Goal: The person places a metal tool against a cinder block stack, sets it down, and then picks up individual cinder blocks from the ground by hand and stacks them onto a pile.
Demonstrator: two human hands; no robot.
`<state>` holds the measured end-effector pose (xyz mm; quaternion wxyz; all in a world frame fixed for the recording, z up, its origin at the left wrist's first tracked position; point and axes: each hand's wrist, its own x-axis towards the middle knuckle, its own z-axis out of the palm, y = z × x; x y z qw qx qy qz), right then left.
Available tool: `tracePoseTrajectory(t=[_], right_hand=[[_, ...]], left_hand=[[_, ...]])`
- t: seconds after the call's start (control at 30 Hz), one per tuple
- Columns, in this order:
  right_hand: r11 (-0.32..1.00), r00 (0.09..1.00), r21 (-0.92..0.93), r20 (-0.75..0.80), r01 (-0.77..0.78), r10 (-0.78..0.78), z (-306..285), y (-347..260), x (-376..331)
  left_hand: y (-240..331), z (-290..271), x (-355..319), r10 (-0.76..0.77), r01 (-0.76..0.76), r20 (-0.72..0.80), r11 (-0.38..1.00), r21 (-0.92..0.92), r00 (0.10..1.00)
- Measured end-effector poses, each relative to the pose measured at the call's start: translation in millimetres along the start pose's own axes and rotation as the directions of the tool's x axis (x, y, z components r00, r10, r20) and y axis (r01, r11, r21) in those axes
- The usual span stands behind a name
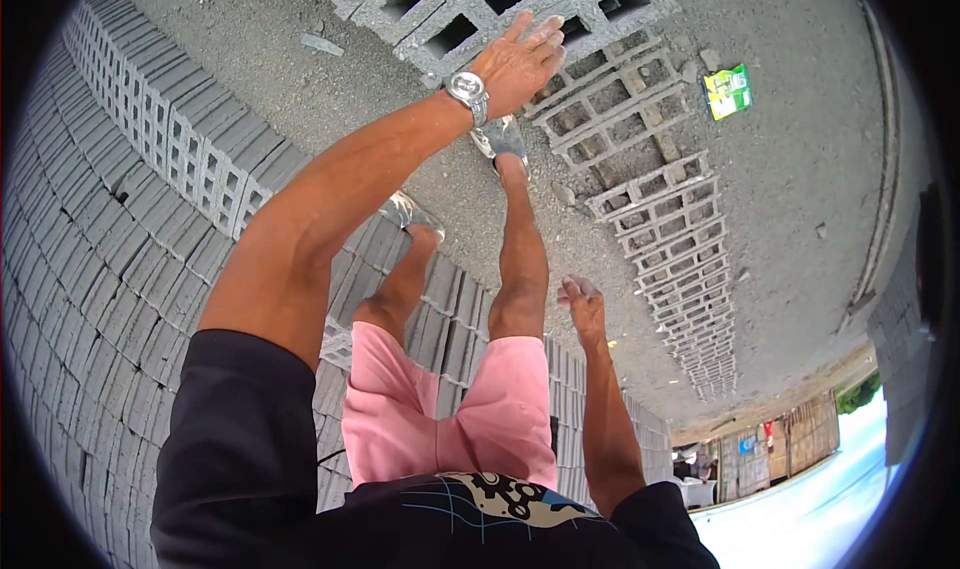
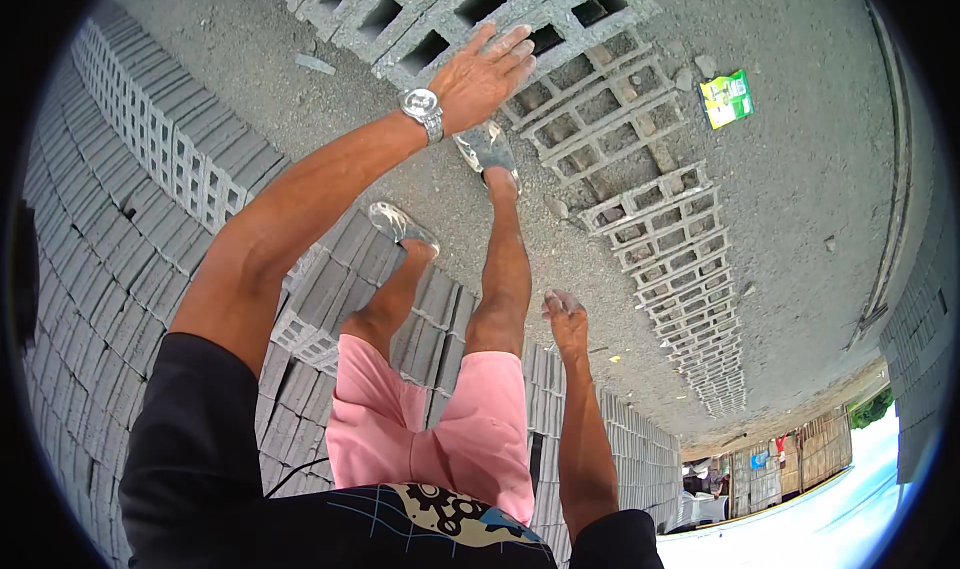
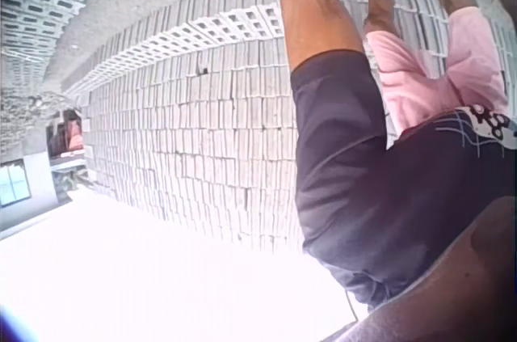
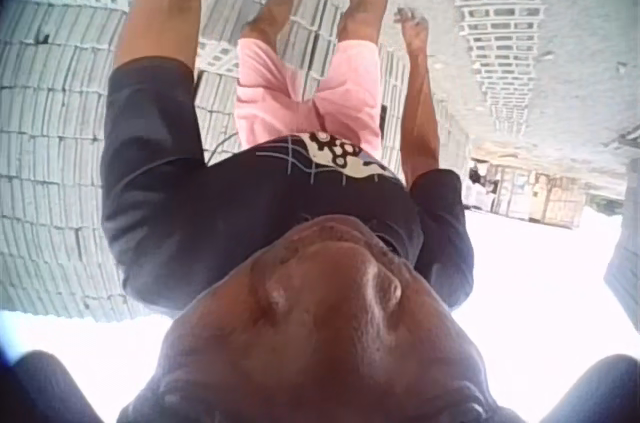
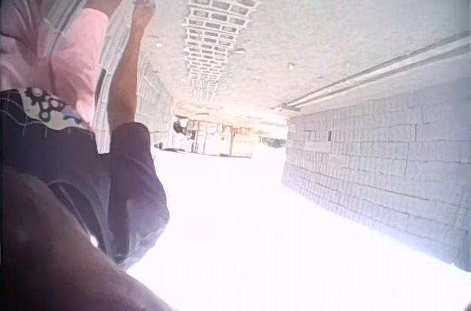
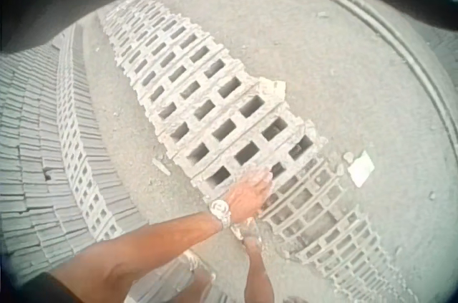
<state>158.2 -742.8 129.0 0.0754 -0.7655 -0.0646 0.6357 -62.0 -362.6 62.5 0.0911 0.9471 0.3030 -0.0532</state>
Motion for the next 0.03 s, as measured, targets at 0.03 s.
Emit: tracePoseTrajectory(t=[0.03], right_hand=[[0.998,0.999,0.043,0.012,-0.048,0.047,8.3,16.2,-9.8]], left_hand=[[-4.0,10.7,15.9,0.075,-0.076,0.089,0.997,0.015,0.993]])
